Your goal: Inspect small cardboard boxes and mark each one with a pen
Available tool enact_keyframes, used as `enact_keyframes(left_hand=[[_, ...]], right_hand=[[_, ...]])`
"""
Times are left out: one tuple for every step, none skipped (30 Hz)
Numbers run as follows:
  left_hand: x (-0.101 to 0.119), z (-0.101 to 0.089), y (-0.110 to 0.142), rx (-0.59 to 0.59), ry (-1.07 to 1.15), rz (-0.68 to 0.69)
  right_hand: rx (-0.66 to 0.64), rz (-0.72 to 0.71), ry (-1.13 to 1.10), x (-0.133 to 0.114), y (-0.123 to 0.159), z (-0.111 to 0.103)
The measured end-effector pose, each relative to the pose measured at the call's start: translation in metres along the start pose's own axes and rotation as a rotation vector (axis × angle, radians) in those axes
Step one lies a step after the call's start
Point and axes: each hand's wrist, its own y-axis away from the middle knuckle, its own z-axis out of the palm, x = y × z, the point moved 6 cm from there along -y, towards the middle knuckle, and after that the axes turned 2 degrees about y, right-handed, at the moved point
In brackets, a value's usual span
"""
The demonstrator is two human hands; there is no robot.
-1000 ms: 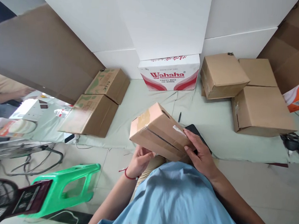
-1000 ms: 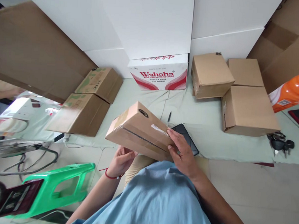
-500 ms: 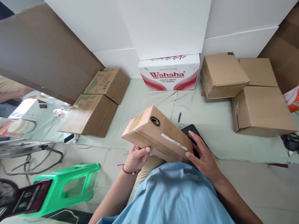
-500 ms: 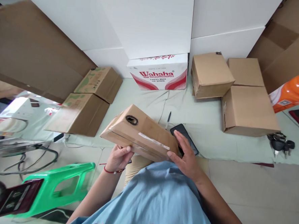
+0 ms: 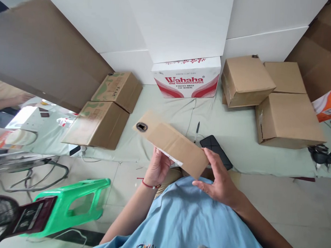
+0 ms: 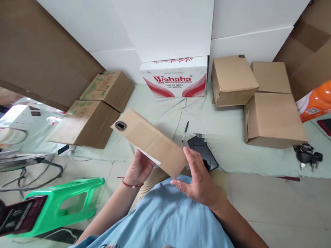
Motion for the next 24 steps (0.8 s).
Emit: enact_keyframes(left_hand=[[-0.002, 0.001, 0.001, 0.027, -0.018, -0.016], [-0.003, 0.001, 0.002, 0.053, -0.027, -0.036], [-0.004, 0.002, 0.003, 0.078, -0.029, -0.058], [-0.005, 0.002, 0.004, 0.103, -0.025, -0.08], [-0.006, 0.003, 0.005, 0.125, -0.019, -0.099], [-0.005, 0.004, 0.007, 0.146, -0.016, -0.114], [-0.004, 0.006, 0.008, 0.159, -0.018, -0.124], [-0.003, 0.008, 0.009, 0.16, -0.023, -0.13], [0.0, 0.011, 0.01, 0.149, -0.026, -0.133], [0.002, 0.015, 0.011, 0.126, -0.026, -0.139], [0.004, 0.02, 0.011, 0.095, -0.018, -0.156], [0.006, 0.024, 0.011, 0.063, -0.002, -0.188], [0.007, 0.028, 0.012, 0.038, 0.023, -0.23], [0.008, 0.03, 0.012, 0.027, 0.054, -0.272], [0.01, 0.031, 0.012, 0.026, 0.09, -0.309], [0.013, 0.031, 0.012, 0.033, 0.127, -0.335], [0.016, 0.03, 0.011, 0.042, 0.162, -0.349], [0.02, 0.028, 0.009, 0.047, 0.193, -0.354], [0.023, 0.027, 0.008, 0.045, 0.219, -0.355], [0.027, 0.026, 0.007, 0.036, 0.238, -0.356], [0.029, 0.024, 0.005, 0.024, 0.249, -0.358], [0.031, 0.023, 0.005, 0.008, 0.253, -0.357], [0.031, 0.021, 0.004, -0.007, 0.251, -0.353], [0.03, 0.019, 0.004, -0.021, 0.245, -0.353]], right_hand=[[-0.063, -0.031, -0.009, -0.004, 0.0, 0.005], [-0.12, -0.055, -0.021, -0.008, 0.0, 0.01], [-0.164, -0.074, -0.033, -0.011, 0.0, 0.015], [-0.194, -0.092, -0.043, -0.013, 0.0, 0.018], [-0.213, -0.11, -0.05, -0.015, 0.0, 0.02], [-0.221, -0.13, -0.056, -0.016, 0.0, 0.021], [-0.223, -0.147, -0.062, -0.017, 0.0, 0.021], [-0.221, -0.155, -0.068, -0.017, 0.0, 0.021], [-0.22, -0.155, -0.081, -0.017, 0.0, 0.02], [-0.22, -0.143, -0.105, -0.016, -0.001, 0.019], [-0.223, -0.118, -0.141, -0.014, -0.001, 0.018], [-0.226, -0.085, -0.186, -0.012, 0.0, 0.017], [-0.225, -0.053, -0.238, -0.01, 0.0, 0.016], [-0.217, -0.026, -0.291, -0.009, 0.0, 0.015], [-0.199, -0.004, -0.338, -0.008, 0.0, 0.014], [-0.169, 0.014, -0.373, -0.007, 0.0, 0.012], [-0.132, 0.027, -0.396, -0.007, 0.0, 0.01], [-0.094, 0.037, -0.41, -0.006, 0.0, 0.007], [-0.06, 0.048, -0.419, -0.005, 0.0, 0.004], [-0.03, 0.059, -0.425, -0.004, 0.0, 0.001], [-0.004, 0.072, -0.432, -0.002, 0.0, -0.002], [0.019, 0.087, -0.441, 0.0, 0.001, -0.005], [0.037, 0.108, -0.452, 0.002, 0.002, -0.008], [0.051, 0.133, -0.462, 0.005, 0.004, -0.01]])
